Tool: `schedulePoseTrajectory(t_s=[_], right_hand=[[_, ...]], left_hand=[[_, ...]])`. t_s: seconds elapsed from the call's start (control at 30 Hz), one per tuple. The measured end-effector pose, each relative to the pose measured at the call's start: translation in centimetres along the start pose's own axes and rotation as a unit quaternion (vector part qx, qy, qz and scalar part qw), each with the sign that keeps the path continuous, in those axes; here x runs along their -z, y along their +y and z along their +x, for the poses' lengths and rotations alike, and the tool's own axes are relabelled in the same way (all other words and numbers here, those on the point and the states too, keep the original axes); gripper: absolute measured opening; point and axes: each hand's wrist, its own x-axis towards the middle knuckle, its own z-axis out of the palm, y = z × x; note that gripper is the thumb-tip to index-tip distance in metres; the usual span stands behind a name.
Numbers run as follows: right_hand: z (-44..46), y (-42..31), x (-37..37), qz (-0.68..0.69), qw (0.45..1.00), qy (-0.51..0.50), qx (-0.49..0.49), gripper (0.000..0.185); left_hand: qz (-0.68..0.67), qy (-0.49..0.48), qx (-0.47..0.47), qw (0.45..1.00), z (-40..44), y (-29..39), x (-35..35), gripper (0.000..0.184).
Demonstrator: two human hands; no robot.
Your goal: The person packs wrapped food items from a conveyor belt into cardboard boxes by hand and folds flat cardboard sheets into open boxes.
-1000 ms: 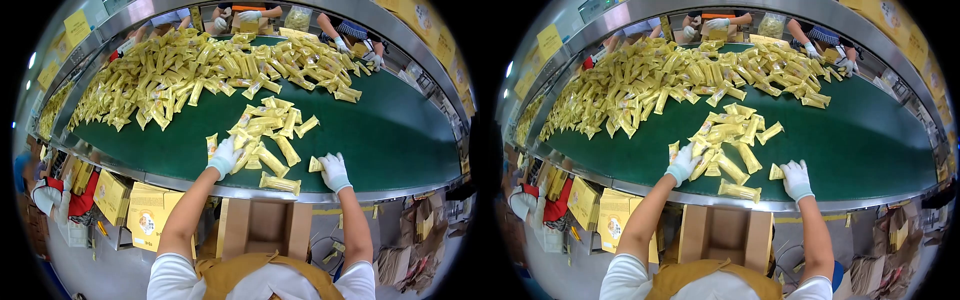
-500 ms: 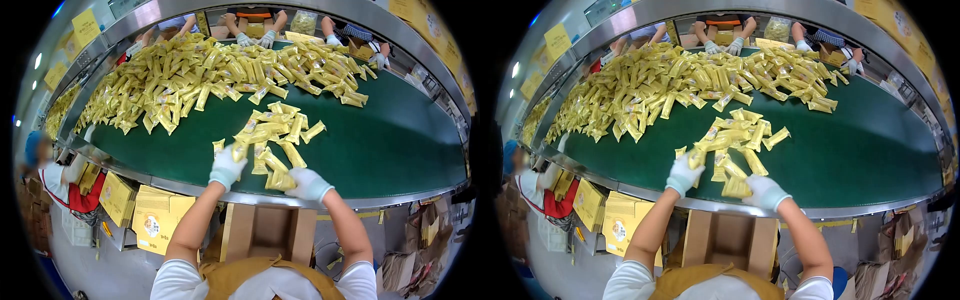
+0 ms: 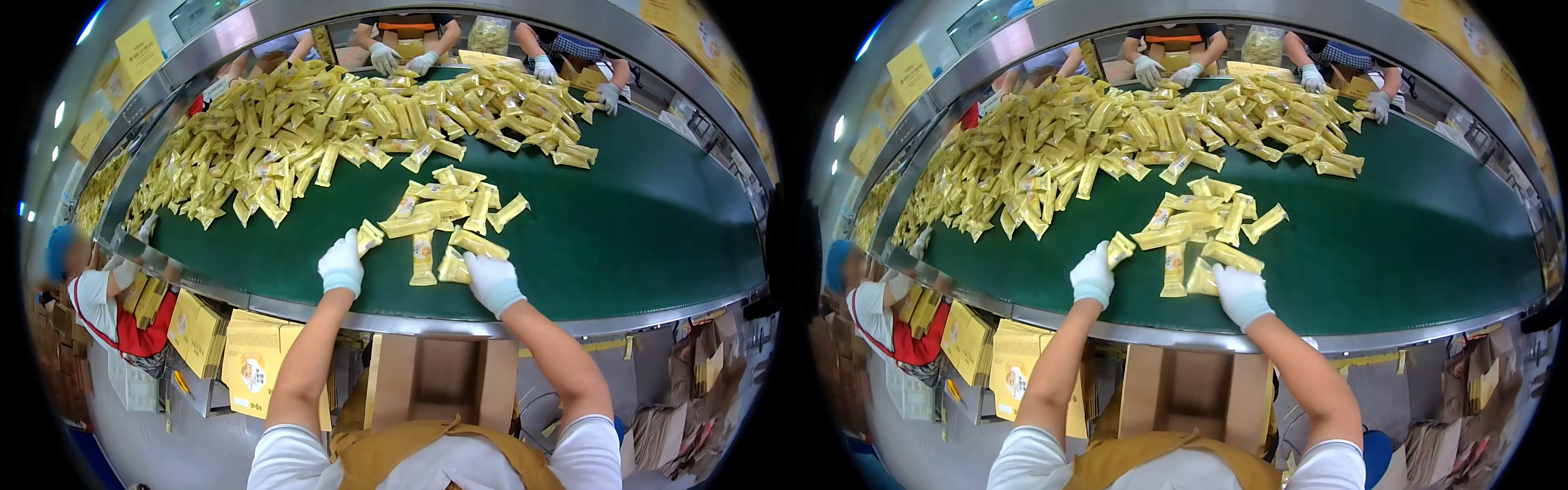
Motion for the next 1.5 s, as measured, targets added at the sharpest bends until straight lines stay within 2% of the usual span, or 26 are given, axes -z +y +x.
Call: schedulePoseTrajectory(t_s=[0.07,0.1,0.13,0.2,0.23,0.33,0.37,0.47,0.5,0.63,0.73,0.77,0.9,0.93,1.0,1.1,1.13,1.2,1.3,1.43,1.5], right_hand=[[-2.2,1.7,-0.8,-0.104,0.991,0.075,0.026,0.031],[-3.1,2.5,-1.1,-0.096,0.995,0.024,0.020,0.042],[-3.8,2.3,0.0,-0.069,0.996,0.037,0.044,0.049],[-5.4,2.0,2.8,-0.016,0.993,0.069,0.091,0.062],[-6.2,1.5,3.2,-0.001,0.995,0.037,0.093,0.084],[-6.7,2.4,1.4,0.038,0.992,0.074,0.100,0.090],[-6.5,3.0,1.1,0.031,0.993,0.063,0.097,0.099],[-3.9,3.0,4.2,0.071,0.988,-0.139,0.011,0.111],[-3.1,3.0,4.1,0.057,0.988,-0.145,0.010,0.113],[-1.5,1.4,4.9,0.018,0.983,-0.183,0.016,0.098],[-1.2,0.5,4.1,0.066,0.968,-0.243,-0.003,0.100],[-1.2,0.5,4.0,0.069,0.966,-0.248,0.001,0.101],[0.2,1.3,4.4,0.104,0.981,-0.165,-0.006,0.102],[1.1,1.7,5.0,0.102,0.984,-0.146,-0.015,0.102],[2.6,3.1,4.3,0.126,0.987,-0.095,-0.006,0.104],[4.9,4.4,3.2,0.219,0.962,-0.158,-0.049,0.104],[5.3,4.6,2.6,0.261,0.946,-0.183,-0.057,0.104],[5.1,4.4,2.7,0.224,0.956,-0.182,-0.055,0.102],[3.3,2.5,5.7,0.158,0.964,-0.206,-0.056,0.097],[-0.1,1.9,3.1,0.045,0.990,-0.056,0.119,0.088],[-1.2,1.6,2.7,0.108,0.986,-0.078,0.099,0.087]], left_hand=[[0.080,0.080,-0.130,0.985,-0.2,-2.1,-2.3,0.040],[0.102,0.095,-0.173,0.975,-0.5,-2.9,-3.9,0.045],[0.124,0.112,-0.215,0.962,-1.3,-3.1,-4.2,0.053],[0.095,0.113,-0.222,0.964,-3.4,-2.4,-3.9,0.075],[0.106,0.080,-0.232,0.963,-3.6,-2.6,-4.3,0.097],[0.030,0.044,-0.181,0.982,-3.9,-1.7,-2.0,0.106],[0.016,-0.054,-0.125,0.991,-3.4,-1.1,-0.2,0.114],[0.045,-0.044,-0.174,0.983,-2.3,-2.2,-0.9,0.117],[0.062,-0.089,-0.175,0.979,-2.2,-2.2,-0.8,0.121],[0.074,-0.103,-0.207,0.970,-2.6,-3.1,-0.7,0.124],[0.023,-0.148,-0.195,0.969,-2.5,-2.7,0.6,0.123],[-0.034,-0.159,-0.178,0.970,-2.4,-2.2,1.2,0.118],[-0.247,-0.092,-0.243,0.934,0.3,0.6,0.9,0.106],[-0.245,-0.087,-0.270,0.927,1.2,1.9,1.4,0.105],[-0.140,0.019,-0.373,0.917,3.7,3.9,0.1,0.105],[-0.046,-0.217,-0.295,0.929,5.6,7.7,2.4,0.105],[-0.029,-0.183,-0.312,0.932,5.6,7.8,1.8,0.105],[0.006,-0.115,-0.342,0.933,5.5,7.5,0.0,0.105],[0.008,-0.135,-0.315,0.940,4.5,7.0,1.4,0.104],[0.029,-0.149,-0.258,0.954,3.0,4.6,2.0,0.102],[0.039,-0.151,-0.232,0.960,1.1,3.1,2.6,0.103]])
